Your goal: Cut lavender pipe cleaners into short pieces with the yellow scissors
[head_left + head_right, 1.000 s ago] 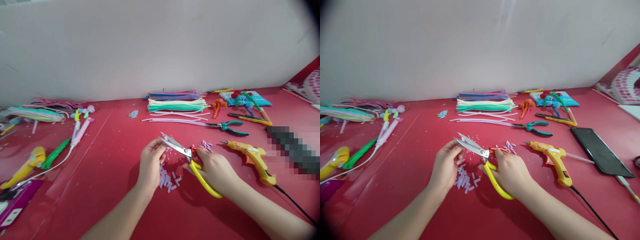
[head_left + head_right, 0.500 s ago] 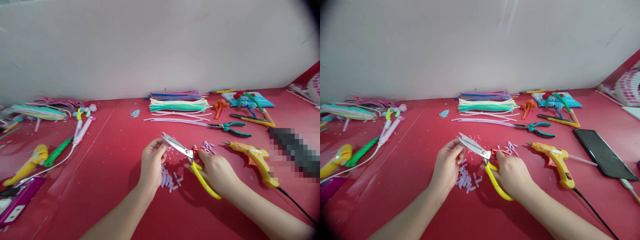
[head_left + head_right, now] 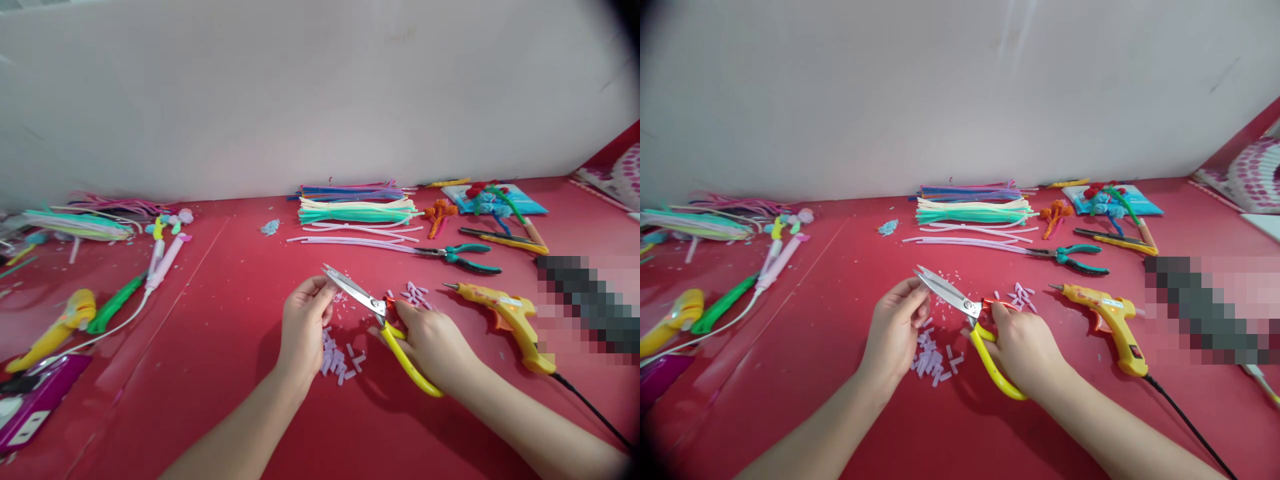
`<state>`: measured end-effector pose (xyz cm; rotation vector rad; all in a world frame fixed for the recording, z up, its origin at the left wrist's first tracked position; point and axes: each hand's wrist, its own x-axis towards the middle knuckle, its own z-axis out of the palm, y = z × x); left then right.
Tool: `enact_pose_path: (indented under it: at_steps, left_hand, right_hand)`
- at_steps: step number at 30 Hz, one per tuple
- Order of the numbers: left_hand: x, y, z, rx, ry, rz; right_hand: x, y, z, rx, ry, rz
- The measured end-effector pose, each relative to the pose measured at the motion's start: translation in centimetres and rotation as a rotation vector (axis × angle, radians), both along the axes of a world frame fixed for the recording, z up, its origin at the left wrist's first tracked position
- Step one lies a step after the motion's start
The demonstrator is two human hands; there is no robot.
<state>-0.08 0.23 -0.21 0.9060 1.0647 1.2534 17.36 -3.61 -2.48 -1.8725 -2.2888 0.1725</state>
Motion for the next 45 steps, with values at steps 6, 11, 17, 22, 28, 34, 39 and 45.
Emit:
enact_pose_path:
  at_steps: [6,11,17,22,28,34,39,45]
  left_hand:
    - [0.0,0.0,0.0,-0.006,0.0,0.011]
    - [-0.1,0.0,0.0,0.033,0.015,-0.007]
    - [0.0,-0.1,0.2,0.019,0.0,-0.021]
    - [0.4,-0.2,0.2,-0.031,0.023,-0.101]
    - [0.9,-0.8,0.2,-0.083,0.116,-0.398]
    - [1.3,-1.4,0.4,-0.091,0.227,-0.595]
    - [1.3,-1.4,0.4,-0.096,0.291,-0.585]
    - [1.4,-1.5,0.4,0.058,0.42,-0.506]
  right_hand:
    - [0.2,0.0,0.0,0.015,0.015,-0.008]
    - [0.3,0.1,0.2,0.009,0.002,-0.029]
    - [0.2,0.3,0.8,-0.003,0.018,-0.094]
    - [0.3,0.9,1.3,-0.031,0.145,-0.164]
    - [-0.1,0.9,2.2,-0.146,0.683,-0.099]
    - [-0.7,0.4,3.8,-0.274,0.918,-0.127]
    - [-0.8,0.2,3.9,-0.257,0.913,-0.143]
    - [-0.6,0.2,3.0,-0.245,0.845,-0.097]
